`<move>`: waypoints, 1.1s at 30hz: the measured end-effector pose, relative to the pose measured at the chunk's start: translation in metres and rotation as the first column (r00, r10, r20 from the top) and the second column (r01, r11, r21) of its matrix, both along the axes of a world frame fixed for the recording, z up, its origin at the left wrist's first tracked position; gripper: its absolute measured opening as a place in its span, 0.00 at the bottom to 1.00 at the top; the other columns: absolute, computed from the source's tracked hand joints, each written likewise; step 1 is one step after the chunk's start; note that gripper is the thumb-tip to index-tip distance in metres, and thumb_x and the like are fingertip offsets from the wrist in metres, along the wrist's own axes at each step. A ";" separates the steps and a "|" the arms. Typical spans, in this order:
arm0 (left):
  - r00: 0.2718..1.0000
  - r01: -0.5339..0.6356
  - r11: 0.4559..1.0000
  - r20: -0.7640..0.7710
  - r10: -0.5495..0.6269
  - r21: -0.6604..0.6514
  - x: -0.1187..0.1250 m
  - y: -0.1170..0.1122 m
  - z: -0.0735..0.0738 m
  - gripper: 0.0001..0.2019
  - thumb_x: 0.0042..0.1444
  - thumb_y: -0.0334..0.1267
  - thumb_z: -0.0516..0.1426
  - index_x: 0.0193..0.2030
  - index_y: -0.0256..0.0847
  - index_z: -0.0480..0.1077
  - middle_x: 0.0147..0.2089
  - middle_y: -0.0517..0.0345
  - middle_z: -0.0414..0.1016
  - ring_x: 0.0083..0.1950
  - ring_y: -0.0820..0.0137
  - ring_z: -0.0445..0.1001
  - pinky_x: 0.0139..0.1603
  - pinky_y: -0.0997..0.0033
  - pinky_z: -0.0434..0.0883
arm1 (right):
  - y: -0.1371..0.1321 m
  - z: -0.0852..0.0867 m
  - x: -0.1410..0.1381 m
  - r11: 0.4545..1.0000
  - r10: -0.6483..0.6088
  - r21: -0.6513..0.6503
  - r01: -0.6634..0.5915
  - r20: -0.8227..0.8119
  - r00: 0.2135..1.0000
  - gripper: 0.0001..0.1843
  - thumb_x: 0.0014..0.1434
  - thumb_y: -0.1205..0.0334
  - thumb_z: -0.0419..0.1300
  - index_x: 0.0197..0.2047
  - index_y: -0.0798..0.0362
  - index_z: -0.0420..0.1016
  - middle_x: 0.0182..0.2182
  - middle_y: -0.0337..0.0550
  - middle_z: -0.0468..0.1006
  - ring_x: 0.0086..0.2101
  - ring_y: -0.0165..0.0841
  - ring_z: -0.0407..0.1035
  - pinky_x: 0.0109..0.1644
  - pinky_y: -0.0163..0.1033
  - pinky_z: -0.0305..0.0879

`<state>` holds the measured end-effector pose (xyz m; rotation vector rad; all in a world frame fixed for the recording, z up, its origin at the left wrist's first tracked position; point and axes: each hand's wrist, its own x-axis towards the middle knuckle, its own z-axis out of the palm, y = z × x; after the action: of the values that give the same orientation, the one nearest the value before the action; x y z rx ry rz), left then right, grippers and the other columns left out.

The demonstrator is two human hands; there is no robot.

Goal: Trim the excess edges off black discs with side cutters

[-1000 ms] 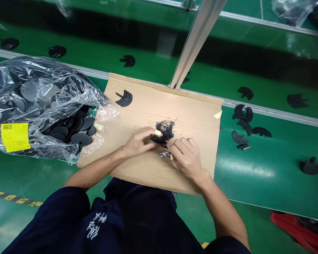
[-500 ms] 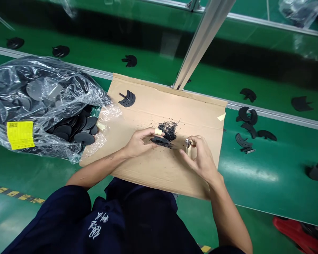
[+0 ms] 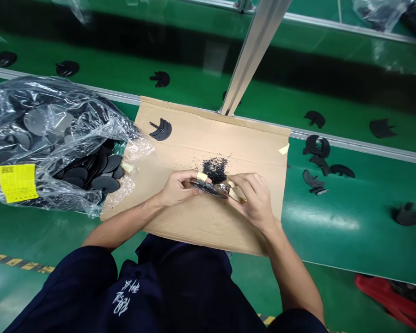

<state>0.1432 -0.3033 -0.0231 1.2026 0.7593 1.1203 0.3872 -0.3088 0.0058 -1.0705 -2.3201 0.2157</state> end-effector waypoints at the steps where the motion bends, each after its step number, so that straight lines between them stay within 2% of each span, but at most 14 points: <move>1: 1.000 -0.003 1.000 0.003 0.003 -0.008 0.000 0.000 0.000 0.18 0.48 0.45 0.73 0.41 0.36 0.82 0.39 0.49 0.85 0.38 0.66 0.85 0.40 0.73 0.81 | 0.000 0.000 -0.001 1.000 0.005 -0.003 -0.005 0.007 1.000 0.17 0.67 0.58 0.59 0.58 0.49 0.70 0.42 0.48 0.79 0.41 0.42 0.72 0.41 0.46 0.64; 7: 1.000 -0.002 1.000 0.022 0.003 -0.025 0.000 0.000 -0.002 0.19 0.47 0.48 0.73 0.40 0.36 0.82 0.38 0.49 0.85 0.38 0.66 0.85 0.39 0.75 0.82 | -0.002 -0.002 -0.006 1.000 0.010 -0.006 -0.010 -0.032 0.999 0.15 0.68 0.60 0.59 0.57 0.50 0.72 0.41 0.49 0.80 0.39 0.41 0.73 0.40 0.45 0.66; 15: 1.000 0.011 0.999 0.015 -0.011 -0.044 0.001 -0.001 -0.003 0.21 0.45 0.51 0.73 0.39 0.37 0.83 0.37 0.49 0.85 0.38 0.63 0.85 0.40 0.70 0.83 | -0.006 -0.001 -0.009 0.995 0.015 -0.099 -0.027 -0.119 0.993 0.16 0.68 0.60 0.60 0.57 0.49 0.75 0.41 0.50 0.81 0.39 0.41 0.74 0.40 0.47 0.71; 19: 0.999 0.004 0.999 0.035 -0.003 -0.050 0.002 -0.002 -0.005 0.20 0.45 0.49 0.74 0.39 0.38 0.83 0.36 0.50 0.85 0.38 0.63 0.85 0.41 0.70 0.83 | -0.008 -0.004 -0.010 0.998 0.010 -0.066 -0.019 -0.136 0.991 0.16 0.68 0.58 0.60 0.57 0.50 0.76 0.40 0.50 0.81 0.38 0.40 0.74 0.39 0.45 0.70; 24: 1.000 -0.003 0.997 -0.009 0.002 -0.075 0.001 -0.002 -0.009 0.22 0.43 0.53 0.74 0.39 0.38 0.83 0.36 0.50 0.85 0.39 0.62 0.85 0.41 0.67 0.83 | -0.011 -0.005 -0.009 0.999 0.001 -0.046 -0.006 -0.101 0.995 0.19 0.69 0.55 0.59 0.59 0.51 0.75 0.39 0.50 0.81 0.39 0.40 0.74 0.40 0.45 0.70; 29: 0.999 0.007 1.000 -0.042 -0.007 -0.021 0.000 -0.002 -0.011 0.20 0.46 0.53 0.72 0.38 0.38 0.82 0.36 0.50 0.84 0.37 0.64 0.84 0.41 0.67 0.81 | -0.012 -0.001 -0.012 0.992 0.025 -0.122 -0.039 -0.119 0.993 0.14 0.69 0.56 0.59 0.54 0.52 0.77 0.35 0.47 0.80 0.34 0.37 0.74 0.37 0.43 0.69; 31: 0.999 -0.025 1.000 -0.041 0.025 0.000 0.001 -0.002 -0.010 0.19 0.48 0.52 0.72 0.40 0.39 0.82 0.38 0.51 0.84 0.38 0.65 0.83 0.41 0.68 0.79 | -0.011 0.000 -0.014 0.984 0.008 -0.171 -0.040 -0.186 0.983 0.12 0.69 0.58 0.59 0.52 0.51 0.77 0.34 0.45 0.79 0.32 0.36 0.73 0.35 0.42 0.69; 33: 0.995 -0.093 0.996 -0.026 0.093 0.002 0.002 0.000 -0.009 0.18 0.50 0.50 0.71 0.41 0.39 0.81 0.39 0.52 0.84 0.40 0.66 0.82 0.43 0.69 0.78 | -0.008 -0.001 -0.014 0.987 -0.069 -0.155 0.034 -0.223 0.972 0.11 0.68 0.60 0.59 0.51 0.50 0.76 0.35 0.46 0.79 0.33 0.36 0.73 0.36 0.43 0.69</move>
<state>0.1451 -0.3032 -0.0324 1.1947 0.8424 1.1830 0.3728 -0.3171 0.0052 -1.1148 -2.0940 0.4748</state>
